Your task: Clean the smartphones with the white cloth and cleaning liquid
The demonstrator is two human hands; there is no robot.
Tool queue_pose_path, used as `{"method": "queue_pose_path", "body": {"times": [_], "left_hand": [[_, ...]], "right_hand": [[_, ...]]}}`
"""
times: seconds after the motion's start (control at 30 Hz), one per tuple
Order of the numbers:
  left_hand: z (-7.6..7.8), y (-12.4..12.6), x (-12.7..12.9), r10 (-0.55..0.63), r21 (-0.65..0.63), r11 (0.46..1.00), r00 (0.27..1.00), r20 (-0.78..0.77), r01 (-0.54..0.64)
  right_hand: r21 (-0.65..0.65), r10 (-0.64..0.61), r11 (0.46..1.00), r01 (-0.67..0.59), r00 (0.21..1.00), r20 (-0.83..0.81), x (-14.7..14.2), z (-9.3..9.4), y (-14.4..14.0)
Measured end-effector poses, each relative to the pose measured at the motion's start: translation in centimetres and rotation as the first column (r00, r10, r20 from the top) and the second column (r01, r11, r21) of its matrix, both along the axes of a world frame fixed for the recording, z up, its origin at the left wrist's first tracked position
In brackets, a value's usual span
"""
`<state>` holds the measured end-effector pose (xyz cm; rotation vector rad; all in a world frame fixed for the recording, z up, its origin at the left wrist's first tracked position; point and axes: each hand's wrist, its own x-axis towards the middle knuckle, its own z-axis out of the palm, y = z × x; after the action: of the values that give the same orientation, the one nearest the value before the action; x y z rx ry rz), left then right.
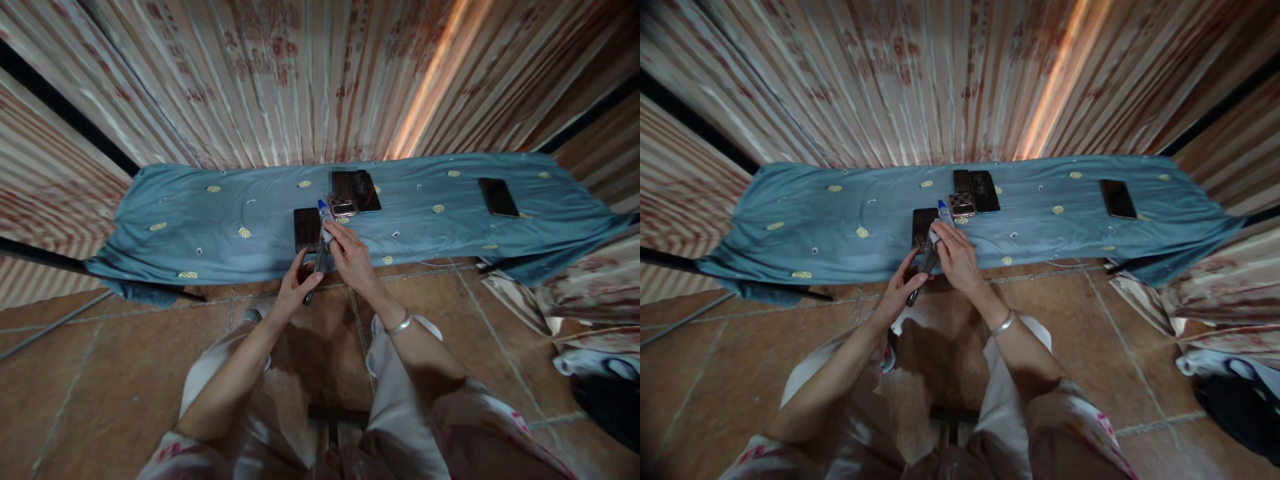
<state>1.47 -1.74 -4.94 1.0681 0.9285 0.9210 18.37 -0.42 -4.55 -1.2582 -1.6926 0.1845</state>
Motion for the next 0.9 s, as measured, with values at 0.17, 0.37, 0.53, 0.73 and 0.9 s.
{"method": "queue_pose_path", "body": {"times": [0.17, 0.37, 0.53, 0.73, 0.9], "left_hand": [[0.6, -0.1, -0.3, -0.024, 0.016, 1.000, 1.000, 0.015, 0.024], [0.6, -0.1, -0.1, 0.011, -0.021, 1.000, 0.996, 0.084, -0.009], [1.2, -0.3, 0.4, 0.048, -0.122, 0.992, 0.974, 0.219, -0.021], [1.1, 0.0, 0.8, 0.087, -0.164, 0.986, 0.946, 0.313, -0.037], [0.8, 0.7, 1.0, 0.154, -0.143, 0.984, 0.923, 0.353, -0.110]], "right_hand": [[-0.089, -0.028, 0.996, 0.018, 0.993, -0.118, 0.5, -0.1, 0.3], [-0.130, -0.044, 0.992, 0.006, 0.955, -0.293, 0.3, -1.1, 0.8], [-0.165, -0.045, 0.986, -0.013, 0.938, -0.345, -0.2, -1.6, 1.0], [-0.195, -0.034, 0.980, -0.028, 0.951, -0.306, -1.4, -1.8, 0.3], [-0.197, 0.023, 0.978, -0.070, 0.973, -0.231, -2.7, -1.9, -0.4]]}}
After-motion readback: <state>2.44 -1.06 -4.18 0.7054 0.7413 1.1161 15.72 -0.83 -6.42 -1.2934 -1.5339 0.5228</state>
